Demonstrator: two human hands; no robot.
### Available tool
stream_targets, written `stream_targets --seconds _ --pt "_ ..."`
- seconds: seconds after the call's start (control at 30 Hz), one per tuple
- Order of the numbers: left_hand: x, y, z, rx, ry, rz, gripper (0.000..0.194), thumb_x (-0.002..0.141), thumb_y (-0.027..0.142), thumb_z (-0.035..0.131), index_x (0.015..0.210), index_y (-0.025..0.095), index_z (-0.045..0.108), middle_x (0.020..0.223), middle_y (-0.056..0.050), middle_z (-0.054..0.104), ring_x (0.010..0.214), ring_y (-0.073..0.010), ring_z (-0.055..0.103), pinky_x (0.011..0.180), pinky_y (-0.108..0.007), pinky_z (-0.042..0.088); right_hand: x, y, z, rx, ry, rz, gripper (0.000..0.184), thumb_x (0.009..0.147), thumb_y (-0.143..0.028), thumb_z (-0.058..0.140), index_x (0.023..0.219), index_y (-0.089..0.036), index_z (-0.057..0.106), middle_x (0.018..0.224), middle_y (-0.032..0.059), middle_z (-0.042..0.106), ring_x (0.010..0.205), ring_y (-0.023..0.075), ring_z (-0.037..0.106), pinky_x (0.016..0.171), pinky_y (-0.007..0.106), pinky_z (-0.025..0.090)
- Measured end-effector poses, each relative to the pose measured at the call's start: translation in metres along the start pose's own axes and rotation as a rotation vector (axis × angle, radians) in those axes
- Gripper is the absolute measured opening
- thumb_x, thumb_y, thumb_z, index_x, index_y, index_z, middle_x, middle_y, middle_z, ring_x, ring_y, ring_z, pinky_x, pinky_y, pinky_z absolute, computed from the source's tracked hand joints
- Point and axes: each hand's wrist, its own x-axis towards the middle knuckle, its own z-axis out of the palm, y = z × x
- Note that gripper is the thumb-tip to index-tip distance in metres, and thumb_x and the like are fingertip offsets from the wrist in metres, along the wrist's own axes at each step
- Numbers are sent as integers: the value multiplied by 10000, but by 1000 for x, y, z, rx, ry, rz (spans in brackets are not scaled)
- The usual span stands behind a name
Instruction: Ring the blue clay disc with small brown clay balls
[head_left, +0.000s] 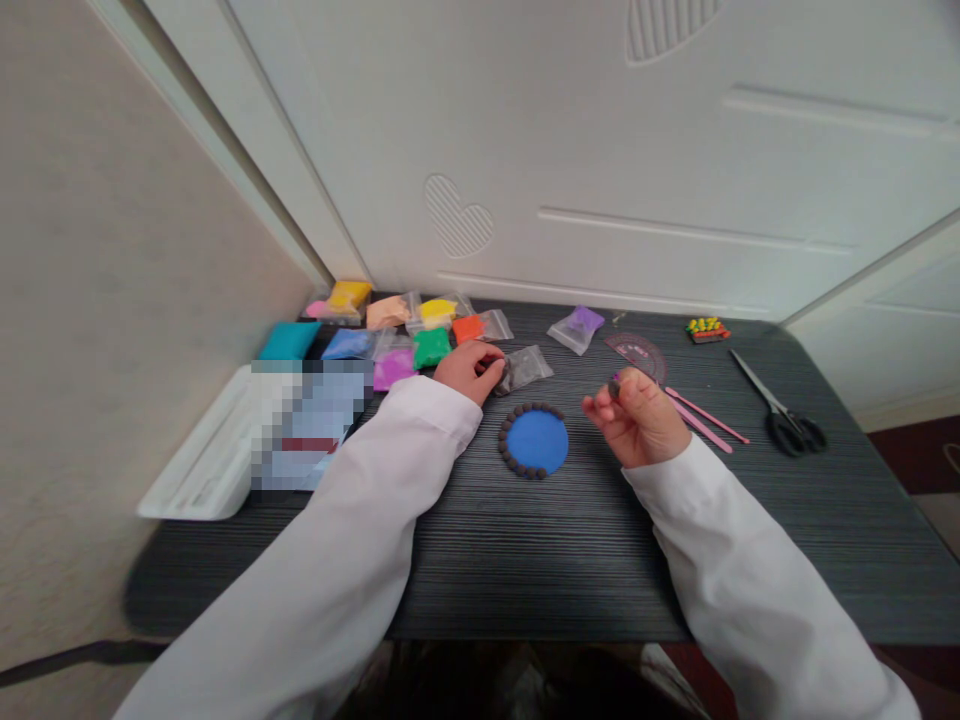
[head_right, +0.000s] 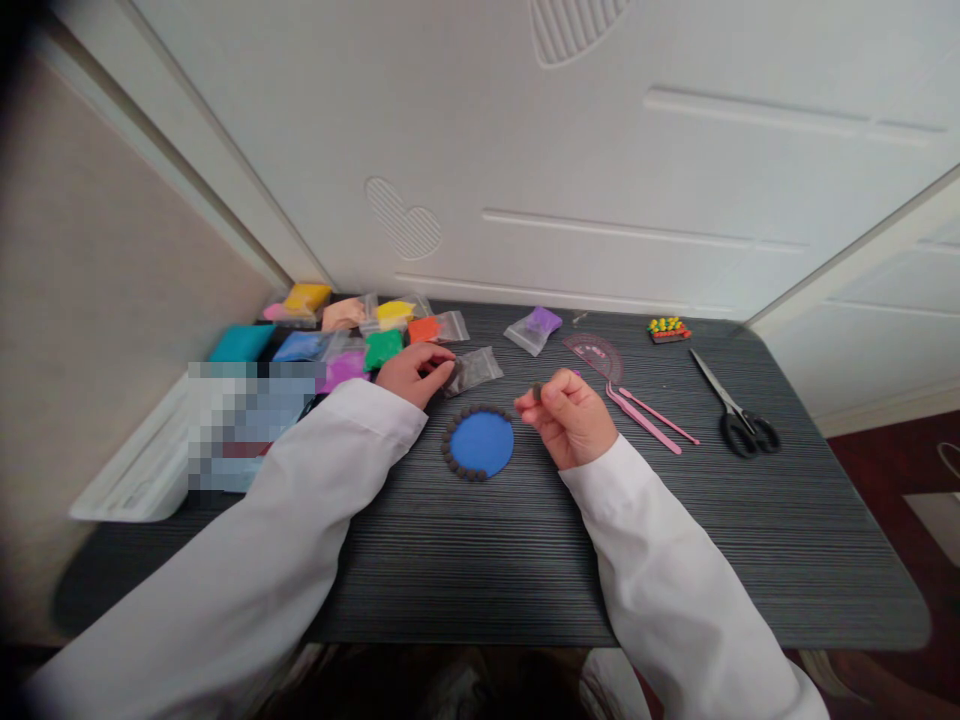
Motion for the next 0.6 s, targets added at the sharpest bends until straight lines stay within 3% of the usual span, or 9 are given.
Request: stream_targets --seconds 0.13,0.33,0.5,0.6 --pt "0 -1 0 2 -4 13 218 716 312 486 829 173 610 847 -34 610 664 -113 535 628 -244 463 -1 -2 1 -1 10 6 289 529 -287 746 555 -207 469 664 -58 638 544 42 544 704 232 484" --pt "0 -1 0 1 1 8 226 712 304 492 831 155 613 849 -44 608 661 -109 535 619 -229 458 0 -1 1 2 -14 -3 266 545 -311 734 752 -245 580 550 -90 546 413 6 401 745 240 465" --pt "1 -1 0 6 -7 13 208 713 296 488 821 168 612 834 -36 610 662 -113 536 620 -240 463 -1 -1 2 31 2 -2 205 581 -376 698 646 -244 555 440 -121 410 336 -4 259 741 250 462" --pt "1 -1 0 7 -9 20 205 714 295 487 820 171 611 836 -35 609 666 -114 539 620 -237 461 -1 -3 2 36 34 -4 212 608 -396 674 653 -242 535 430 -125 414 326 -1 256 730 255 469"
